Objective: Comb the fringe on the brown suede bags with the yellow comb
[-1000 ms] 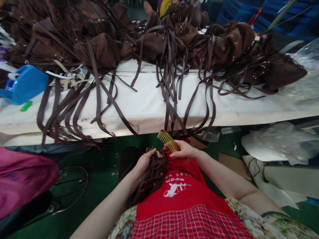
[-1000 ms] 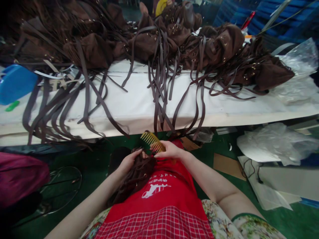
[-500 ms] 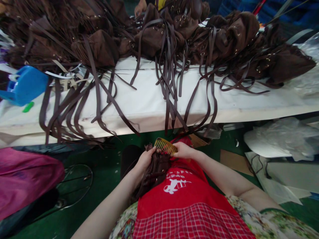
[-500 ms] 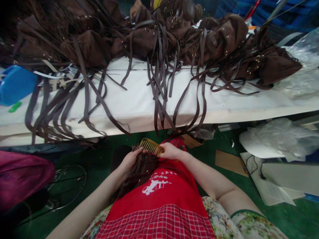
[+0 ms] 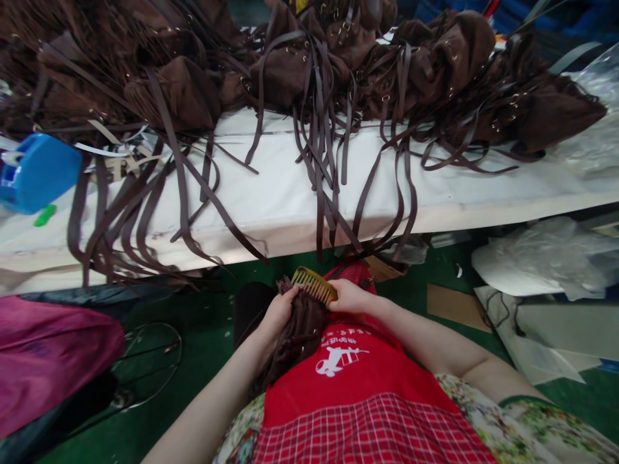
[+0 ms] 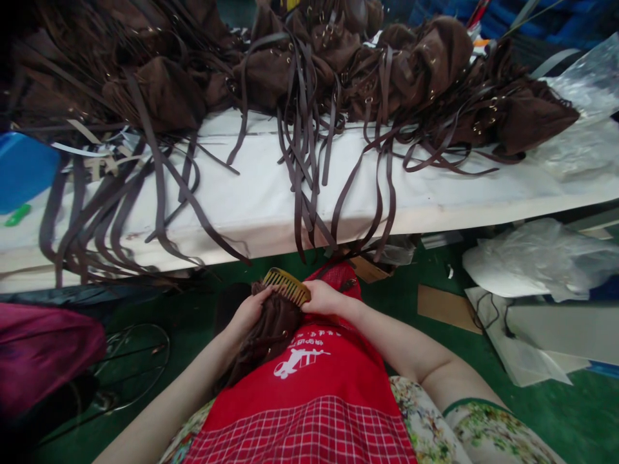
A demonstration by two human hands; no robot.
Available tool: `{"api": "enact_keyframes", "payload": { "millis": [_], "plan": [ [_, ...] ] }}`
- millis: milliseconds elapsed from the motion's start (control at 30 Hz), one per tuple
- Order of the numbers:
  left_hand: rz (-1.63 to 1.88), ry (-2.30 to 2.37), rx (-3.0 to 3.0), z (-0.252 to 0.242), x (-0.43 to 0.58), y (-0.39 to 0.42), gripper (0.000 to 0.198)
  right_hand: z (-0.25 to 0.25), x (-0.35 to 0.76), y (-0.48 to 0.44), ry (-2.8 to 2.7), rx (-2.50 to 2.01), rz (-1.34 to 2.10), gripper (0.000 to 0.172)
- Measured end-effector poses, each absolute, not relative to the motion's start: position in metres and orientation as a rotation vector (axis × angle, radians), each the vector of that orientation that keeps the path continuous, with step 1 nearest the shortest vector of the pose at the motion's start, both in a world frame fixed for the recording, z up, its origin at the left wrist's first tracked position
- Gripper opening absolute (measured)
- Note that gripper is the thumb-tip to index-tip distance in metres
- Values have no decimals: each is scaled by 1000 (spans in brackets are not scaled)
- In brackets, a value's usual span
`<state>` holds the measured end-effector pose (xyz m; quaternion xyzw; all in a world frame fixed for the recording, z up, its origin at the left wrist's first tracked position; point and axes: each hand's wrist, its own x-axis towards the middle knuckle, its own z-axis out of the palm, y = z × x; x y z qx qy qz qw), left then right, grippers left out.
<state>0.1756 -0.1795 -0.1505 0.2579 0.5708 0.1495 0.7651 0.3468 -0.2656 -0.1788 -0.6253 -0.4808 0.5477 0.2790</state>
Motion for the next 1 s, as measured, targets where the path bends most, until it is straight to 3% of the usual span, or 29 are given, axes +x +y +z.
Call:
{"api": "enact_keyframes", "payload": {
  "millis": [67, 200, 433, 667, 833, 900, 1000],
  "plan": [
    [328, 1233, 570, -153, 173, -180, 23, -180, 358, -269, -1400, -1842, 1338, 21],
    [402, 1174, 589, -156, 173, -180, 20, -173, 374, -263, -1336, -1860, 1100, 27],
    [357, 1185, 597, -154, 179, -180, 18, -166, 353, -243, -1169, -1221, 1680, 45],
    [375, 1205, 384, -167, 170, -181, 22, -166, 366, -251, -1505, -1362, 1657, 29],
    [347, 1185, 291, -166, 167, -179, 26, -170, 354, -268, -1650, -1449, 1426, 53],
    [355, 1176, 317, -164, 167, -176, 27, -173, 343, -273, -1715, -1546, 1250, 49],
    [360, 1177, 351, -164, 167, -173, 29, -178, 329, -276, -1739, -1644, 1057, 30]
  ]
}}
